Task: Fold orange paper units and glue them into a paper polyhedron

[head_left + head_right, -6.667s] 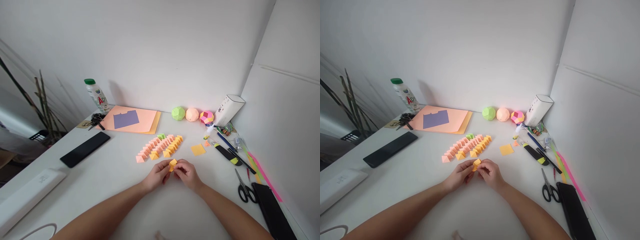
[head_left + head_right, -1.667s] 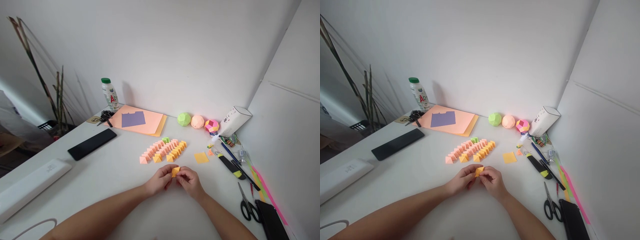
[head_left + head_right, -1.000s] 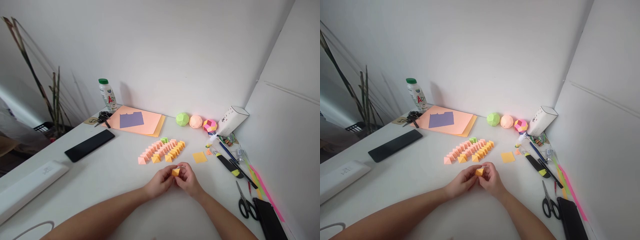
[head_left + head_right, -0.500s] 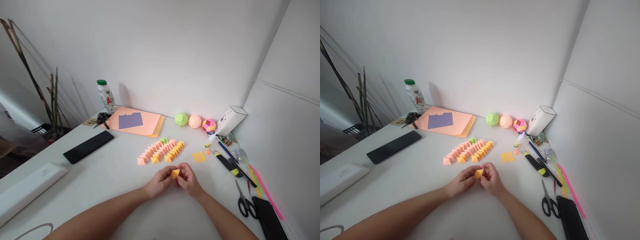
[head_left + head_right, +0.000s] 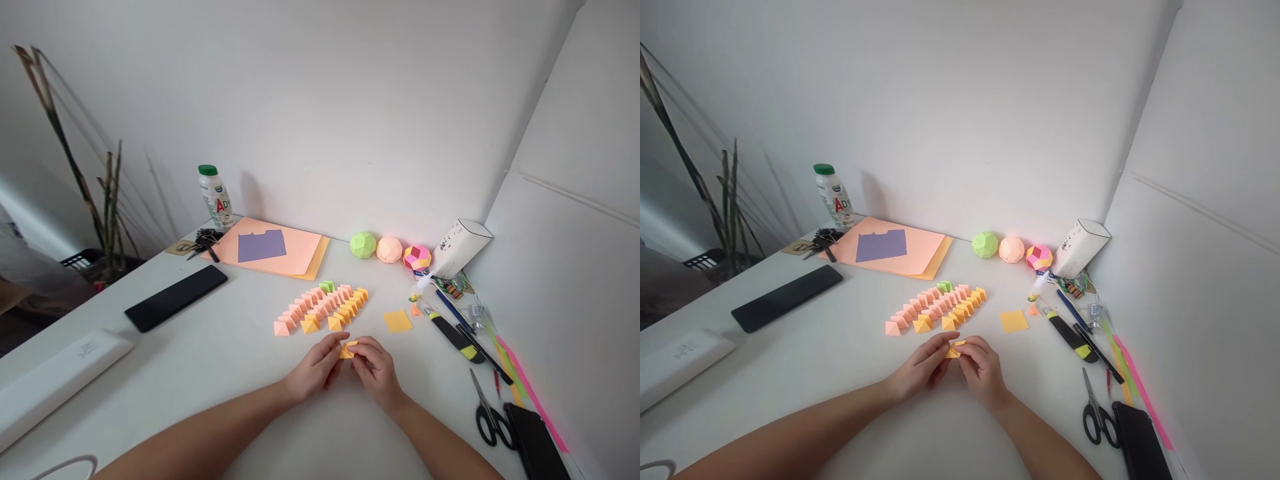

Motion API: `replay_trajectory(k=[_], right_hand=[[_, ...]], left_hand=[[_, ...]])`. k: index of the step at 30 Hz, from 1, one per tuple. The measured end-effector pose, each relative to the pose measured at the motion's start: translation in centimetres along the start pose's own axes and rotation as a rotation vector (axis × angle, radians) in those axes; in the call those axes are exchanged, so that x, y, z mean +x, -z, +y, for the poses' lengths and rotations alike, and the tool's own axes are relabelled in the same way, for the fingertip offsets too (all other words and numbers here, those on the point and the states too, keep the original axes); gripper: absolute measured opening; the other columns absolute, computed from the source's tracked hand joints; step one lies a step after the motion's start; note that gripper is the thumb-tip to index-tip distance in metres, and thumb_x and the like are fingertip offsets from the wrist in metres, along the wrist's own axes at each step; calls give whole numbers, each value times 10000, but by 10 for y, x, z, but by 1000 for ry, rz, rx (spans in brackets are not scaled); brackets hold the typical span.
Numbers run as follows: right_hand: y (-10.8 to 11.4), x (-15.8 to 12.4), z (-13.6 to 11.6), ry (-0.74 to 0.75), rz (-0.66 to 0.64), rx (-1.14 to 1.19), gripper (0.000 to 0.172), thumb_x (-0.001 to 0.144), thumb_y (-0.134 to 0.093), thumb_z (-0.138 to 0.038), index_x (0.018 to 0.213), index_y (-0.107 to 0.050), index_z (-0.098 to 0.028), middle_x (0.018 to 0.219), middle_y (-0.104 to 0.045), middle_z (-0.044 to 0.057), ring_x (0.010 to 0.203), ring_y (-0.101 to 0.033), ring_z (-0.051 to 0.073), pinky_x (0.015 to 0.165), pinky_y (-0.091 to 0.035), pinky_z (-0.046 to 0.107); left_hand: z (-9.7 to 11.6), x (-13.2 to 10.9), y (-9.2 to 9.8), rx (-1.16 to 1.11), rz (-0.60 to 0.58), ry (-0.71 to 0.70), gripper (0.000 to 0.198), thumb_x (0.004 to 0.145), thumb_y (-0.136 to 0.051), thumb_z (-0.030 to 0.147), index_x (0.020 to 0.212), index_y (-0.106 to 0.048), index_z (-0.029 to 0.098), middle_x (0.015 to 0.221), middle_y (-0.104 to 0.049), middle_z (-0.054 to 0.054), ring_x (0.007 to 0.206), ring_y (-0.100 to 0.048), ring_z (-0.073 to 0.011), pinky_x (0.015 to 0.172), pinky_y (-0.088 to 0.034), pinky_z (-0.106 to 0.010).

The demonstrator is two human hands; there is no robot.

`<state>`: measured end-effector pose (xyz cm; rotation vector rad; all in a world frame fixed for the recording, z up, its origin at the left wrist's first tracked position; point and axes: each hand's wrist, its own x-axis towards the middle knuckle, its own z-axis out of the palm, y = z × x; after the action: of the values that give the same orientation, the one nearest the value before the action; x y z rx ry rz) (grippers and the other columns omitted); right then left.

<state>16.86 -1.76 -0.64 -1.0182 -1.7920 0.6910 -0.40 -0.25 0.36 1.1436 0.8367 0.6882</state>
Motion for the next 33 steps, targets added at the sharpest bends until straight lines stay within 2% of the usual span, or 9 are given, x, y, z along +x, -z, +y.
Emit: replay_trajectory(k=[4,6,9,12,16,20,24,29,33], right_hand=[[0,0,-1,19,43,-36,185,865,-488,-194,939,-645,-254,847,-543,55,755,-569,174,624,-516,302],[0,0,-1,9,57,-36,166,859,-500,-209,913,-651,-250,871,-518,60,756,-556,174,605,-511,297],[-1,1,-1,-51,72,-27,121,843,-531,-230,868,-650,-234,949,-508,77,776,-553,178,585,-497,287],[-1,2,-1,-120,83,14,80,831,-557,-241,835,-634,-221,904,-529,67,767,-560,176,574,-483,273],[-1,3,-1,-180,74,85,98,832,-563,-263,791,-631,-205,803,-545,44,666,-549,154,540,-464,264],[0,3,0,-250,54,140,148,851,-536,-298,813,-639,-199,825,-547,41,519,-479,102,453,-418,245],[-1,2,3,-283,70,140,158,832,-567,-326,783,-650,-201,805,-514,30,541,-477,108,445,-411,241],[-1,3,3,-293,32,184,190,843,-552,-353,843,-681,-213,798,-484,15,552,-476,99,482,-421,247],[0,5,-1,-356,15,211,216,838,-547,-375,859,-670,-199,820,-490,13,536,-484,89,480,-416,244]], left_hand=[[2,0,-1,-21,61,-40,436,823,-451,519,1112,-490,194,540,-480,61,456,-455,-112,470,-380,-243],[2,0,-2,-42,76,-69,390,789,-511,515,1020,-500,201,596,-485,63,449,-460,-96,450,-396,-235],[1,2,-3,-48,83,-93,329,768,-548,507,846,-483,195,596,-472,71,405,-429,-68,406,-377,-212],[0,4,-4,-42,117,-67,329,775,-535,508,740,-460,190,542,-480,68,397,-438,-71,400,-358,-204],[-2,6,-5,-41,116,-70,329,746,-570,501,741,-474,186,514,-492,68,387,-439,-75,401,-352,-209],[-4,7,-6,-50,188,-62,313,740,-581,482,738,-476,187,498,-496,67,400,-445,-80,414,-370,-215],[-6,6,-7,-33,218,-66,305,743,-581,470,736,-470,187,502,-498,66,411,-461,-86,420,-393,-222],[-6,5,-8,-38,207,-93,310,759,-564,479,829,-464,194,523,-514,67,430,-495,-105,432,-416,-235],[-6,6,-6,-45,198,-70,292,772,-553,464,776,-475,183,501,-535,58,409,-501,-100,443,-406,-229]])
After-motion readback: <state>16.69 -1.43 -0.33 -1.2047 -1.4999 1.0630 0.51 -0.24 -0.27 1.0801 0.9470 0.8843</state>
